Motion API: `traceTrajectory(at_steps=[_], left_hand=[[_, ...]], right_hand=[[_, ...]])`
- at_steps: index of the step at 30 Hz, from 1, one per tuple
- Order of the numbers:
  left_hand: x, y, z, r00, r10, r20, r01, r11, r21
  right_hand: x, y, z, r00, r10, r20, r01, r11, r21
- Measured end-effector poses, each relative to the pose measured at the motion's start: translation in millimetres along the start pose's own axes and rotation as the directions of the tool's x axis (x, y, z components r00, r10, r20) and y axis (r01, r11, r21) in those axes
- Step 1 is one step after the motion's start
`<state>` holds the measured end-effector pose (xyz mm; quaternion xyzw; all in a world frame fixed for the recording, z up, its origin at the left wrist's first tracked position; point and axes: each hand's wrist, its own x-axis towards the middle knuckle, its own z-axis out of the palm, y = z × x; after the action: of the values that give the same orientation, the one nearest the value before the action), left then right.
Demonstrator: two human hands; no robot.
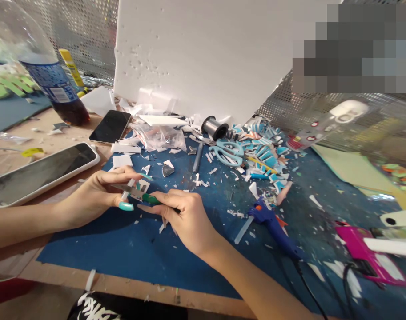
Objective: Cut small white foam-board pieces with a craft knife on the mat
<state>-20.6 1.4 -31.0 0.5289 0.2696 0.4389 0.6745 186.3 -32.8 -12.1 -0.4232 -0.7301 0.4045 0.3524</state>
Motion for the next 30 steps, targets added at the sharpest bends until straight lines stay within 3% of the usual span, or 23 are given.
traceTrajectory(at_steps=[11,19,30], left_hand=[[1.7,2.1,2.6,1.000,0.006,0.016,-0.006,0.999,-0.038],[1.4,1.6,1.7,0.999,-0.033,0.007,0.032,0.997,0.067],[1.3,2.3,2.1,1.000,0.015,0.008,-0.016,0.997,0.075]], right_hand=[[0.3,-4.8,-3.2,0.998,0.007,0.064,-0.002,0.997,-0.072],[-0.1,-3.6,-1.7,0.997,-0.017,0.072,0.023,0.996,-0.081],[-1.0,-2.2,-2.3,0.995,-0.033,0.098,0.045,0.992,-0.119]])
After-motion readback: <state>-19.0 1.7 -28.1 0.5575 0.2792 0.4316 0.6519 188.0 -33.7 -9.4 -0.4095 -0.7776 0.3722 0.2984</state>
